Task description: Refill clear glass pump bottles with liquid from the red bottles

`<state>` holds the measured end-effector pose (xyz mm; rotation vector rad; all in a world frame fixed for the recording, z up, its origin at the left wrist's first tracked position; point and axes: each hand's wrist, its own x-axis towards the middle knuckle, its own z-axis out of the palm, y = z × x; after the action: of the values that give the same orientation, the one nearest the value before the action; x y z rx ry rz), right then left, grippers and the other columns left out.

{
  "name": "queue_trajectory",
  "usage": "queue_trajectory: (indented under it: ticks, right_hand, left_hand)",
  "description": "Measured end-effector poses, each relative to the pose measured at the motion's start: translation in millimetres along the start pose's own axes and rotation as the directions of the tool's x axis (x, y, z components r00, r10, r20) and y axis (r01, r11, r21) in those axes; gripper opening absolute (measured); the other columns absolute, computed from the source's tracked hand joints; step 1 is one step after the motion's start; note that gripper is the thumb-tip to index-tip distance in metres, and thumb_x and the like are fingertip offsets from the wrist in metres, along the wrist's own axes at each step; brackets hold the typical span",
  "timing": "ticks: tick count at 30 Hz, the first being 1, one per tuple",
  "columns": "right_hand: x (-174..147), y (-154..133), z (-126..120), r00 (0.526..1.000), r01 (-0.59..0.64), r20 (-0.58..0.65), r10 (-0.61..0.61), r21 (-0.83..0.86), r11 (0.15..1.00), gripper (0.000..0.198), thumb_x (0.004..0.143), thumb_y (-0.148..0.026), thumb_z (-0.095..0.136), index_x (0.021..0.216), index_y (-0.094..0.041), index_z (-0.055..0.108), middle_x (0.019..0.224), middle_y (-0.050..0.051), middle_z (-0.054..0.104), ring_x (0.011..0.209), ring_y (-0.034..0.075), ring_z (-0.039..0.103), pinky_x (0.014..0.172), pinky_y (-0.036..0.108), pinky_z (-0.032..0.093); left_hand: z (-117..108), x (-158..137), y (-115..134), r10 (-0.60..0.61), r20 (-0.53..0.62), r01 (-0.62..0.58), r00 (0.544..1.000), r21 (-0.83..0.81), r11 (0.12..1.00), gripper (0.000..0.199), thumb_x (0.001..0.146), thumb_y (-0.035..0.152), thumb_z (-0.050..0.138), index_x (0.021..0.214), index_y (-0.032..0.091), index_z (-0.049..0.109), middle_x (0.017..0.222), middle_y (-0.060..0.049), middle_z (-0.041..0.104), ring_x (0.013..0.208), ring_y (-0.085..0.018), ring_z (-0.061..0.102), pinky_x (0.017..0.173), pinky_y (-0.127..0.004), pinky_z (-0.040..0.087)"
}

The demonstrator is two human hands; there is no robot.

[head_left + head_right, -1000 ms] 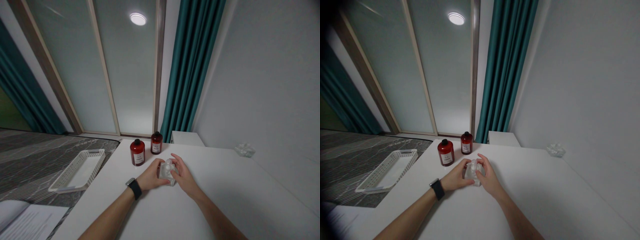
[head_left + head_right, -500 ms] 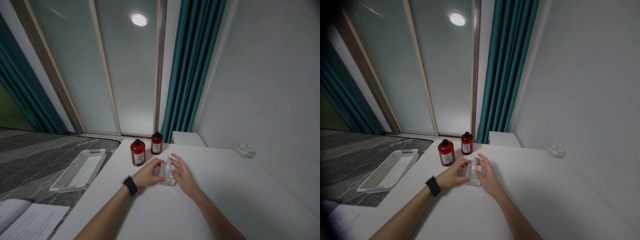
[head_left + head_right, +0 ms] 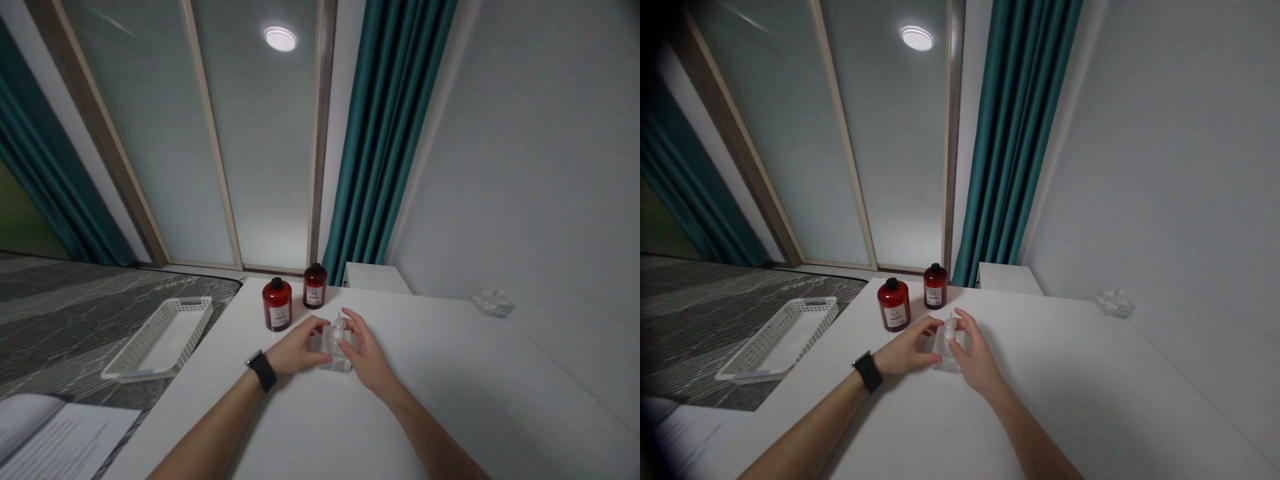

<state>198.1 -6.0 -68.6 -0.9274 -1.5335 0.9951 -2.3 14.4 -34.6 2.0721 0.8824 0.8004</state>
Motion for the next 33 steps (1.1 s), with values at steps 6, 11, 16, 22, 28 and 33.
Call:
queue_trajectory:
  ticks: [6, 11, 16, 22, 28, 33]
  right_hand:
    - [-1, -2, -3, 0.999, -0.040, 0.038, 0.037, 0.094, 0.995, 0.064, 0.087, -0.039, 0.065, 0.143, -0.029, 0.036, 0.136, 0.011, 0.055, 0.133, 0.024, 0.046, 0.114, 0.047, 0.028]
    - [-1, -6, -6, 0.995, -0.063, 0.087, 0.051, 0.150, 0.987, 0.068, 0.087, -0.042, 0.066, 0.146, -0.029, 0.032, 0.135, 0.012, 0.056, 0.130, 0.024, 0.049, 0.112, 0.048, 0.030]
    - [-1, 1, -3, 1.000, -0.017, 0.017, 0.016, 0.058, 0.998, 0.061, 0.087, -0.036, 0.065, 0.142, -0.027, 0.040, 0.127, 0.011, 0.060, 0.121, 0.024, 0.054, 0.109, 0.046, 0.035]
    - [0, 3, -4, 0.997, -0.077, 0.029, 0.074, 0.104, 0.992, 0.075, 0.084, -0.038, 0.068, 0.148, -0.026, 0.031, 0.129, 0.011, 0.061, 0.127, 0.024, 0.052, 0.112, 0.046, 0.033]
    - [1, -1, -7, 0.994, -0.096, 0.064, 0.089, 0.117, 0.988, 0.077, 0.084, -0.041, 0.069, 0.149, -0.027, 0.030, 0.134, 0.013, 0.060, 0.132, 0.024, 0.049, 0.114, 0.049, 0.030]
    - [0, 2, -3, 0.998, -0.056, -0.013, 0.057, 0.042, 0.998, 0.074, 0.084, -0.038, 0.068, 0.149, -0.027, 0.034, 0.138, 0.014, 0.057, 0.129, 0.025, 0.052, 0.113, 0.049, 0.032]
  left_hand:
    - [1, 0, -6, -0.006, 0.017, 0.007, 1.000, -0.052, 0.999, 0.059, 0.071, 0.027, 0.080, 0.123, 0.019, 0.054, 0.123, -0.011, 0.060, 0.110, -0.027, 0.057, 0.097, -0.041, 0.046]
    - [1, 1, -9, -0.018, 0.035, 0.021, 0.999, -0.082, 0.996, 0.060, 0.071, 0.026, 0.080, 0.124, 0.019, 0.054, 0.123, -0.011, 0.059, 0.110, -0.027, 0.057, 0.098, -0.042, 0.045]
    - [4, 1, -8, 0.002, 0.012, -0.001, 1.000, -0.073, 0.997, 0.058, 0.072, 0.027, 0.080, 0.124, 0.019, 0.054, 0.121, -0.010, 0.059, 0.110, -0.027, 0.056, 0.097, -0.041, 0.045]
    - [3, 1, -10, -0.009, 0.031, 0.013, 0.999, -0.127, 0.992, 0.059, 0.072, 0.026, 0.080, 0.124, 0.018, 0.053, 0.123, -0.011, 0.058, 0.112, -0.027, 0.056, 0.100, -0.043, 0.044]
    - [4, 2, -13, -0.019, 0.033, 0.023, 0.999, -0.117, 0.993, 0.059, 0.072, 0.028, 0.081, 0.124, 0.019, 0.053, 0.123, -0.011, 0.058, 0.110, -0.027, 0.056, 0.100, -0.043, 0.044]
    - [6, 1, -12, 0.008, 0.004, -0.007, 1.000, -0.069, 0.998, 0.058, 0.073, 0.028, 0.080, 0.123, 0.018, 0.052, 0.119, -0.010, 0.058, 0.108, -0.027, 0.056, 0.098, -0.042, 0.045]
